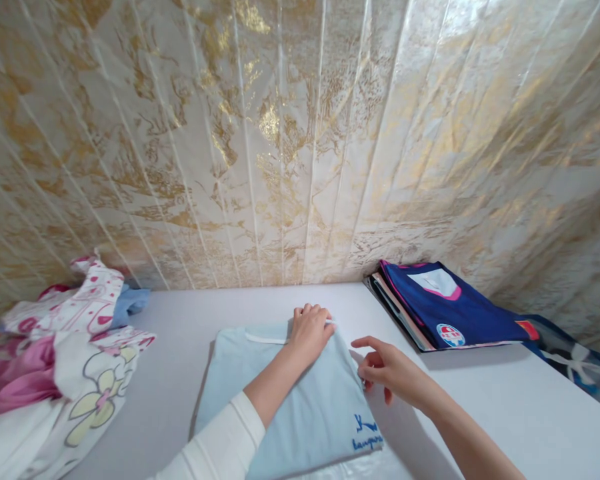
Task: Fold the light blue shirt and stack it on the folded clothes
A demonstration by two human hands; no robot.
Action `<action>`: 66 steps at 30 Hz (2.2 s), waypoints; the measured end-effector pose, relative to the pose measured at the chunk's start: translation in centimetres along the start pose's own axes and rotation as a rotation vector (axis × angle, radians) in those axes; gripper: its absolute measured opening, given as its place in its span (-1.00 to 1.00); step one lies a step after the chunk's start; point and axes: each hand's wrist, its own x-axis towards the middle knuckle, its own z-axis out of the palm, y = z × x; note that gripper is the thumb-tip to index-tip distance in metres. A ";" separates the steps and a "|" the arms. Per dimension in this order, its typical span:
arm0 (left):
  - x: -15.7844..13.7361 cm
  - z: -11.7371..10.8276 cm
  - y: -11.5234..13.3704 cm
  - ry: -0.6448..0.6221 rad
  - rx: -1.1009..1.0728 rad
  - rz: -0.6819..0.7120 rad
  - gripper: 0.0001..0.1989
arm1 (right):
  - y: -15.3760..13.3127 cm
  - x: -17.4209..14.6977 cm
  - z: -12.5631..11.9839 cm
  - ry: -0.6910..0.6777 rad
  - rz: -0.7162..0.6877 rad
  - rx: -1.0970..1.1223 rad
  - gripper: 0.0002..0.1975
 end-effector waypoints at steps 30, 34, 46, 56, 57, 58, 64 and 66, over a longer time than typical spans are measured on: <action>-0.1 -0.2 -1.1 0.128 -0.630 -0.011 -0.85 | -2.8 3.9 -1.9 -0.061 -0.109 0.065 -0.62; -0.2 -0.5 -0.8 0.144 -0.675 0.014 -0.85 | -3.1 4.1 -0.7 0.001 -0.229 0.211 -0.53; -0.1 -0.6 -0.6 0.203 -0.670 0.033 -0.87 | -3.5 4.8 0.6 -0.138 -0.146 0.476 -0.44; -0.3 0.0 -0.9 0.132 -0.490 -0.025 -0.82 | -2.4 5.9 -0.5 0.041 -0.201 0.142 -0.63; -0.3 0.0 -0.9 0.122 -0.478 -0.033 -0.81 | -2.3 5.6 -0.4 0.046 -0.177 0.100 -0.66; -0.4 0.0 -0.9 0.115 -0.467 -0.041 -0.81 | -2.2 5.1 -0.3 0.051 -0.149 0.055 -0.68; -0.4 -0.3 -0.8 0.113 -0.443 -0.039 -0.82 | -1.3 0.4 0.6 0.053 -0.010 -0.198 -0.80; -0.3 -0.2 -0.8 0.110 -0.436 -0.020 -0.82 | -0.9 -1.1 0.8 0.080 0.023 -0.290 -0.80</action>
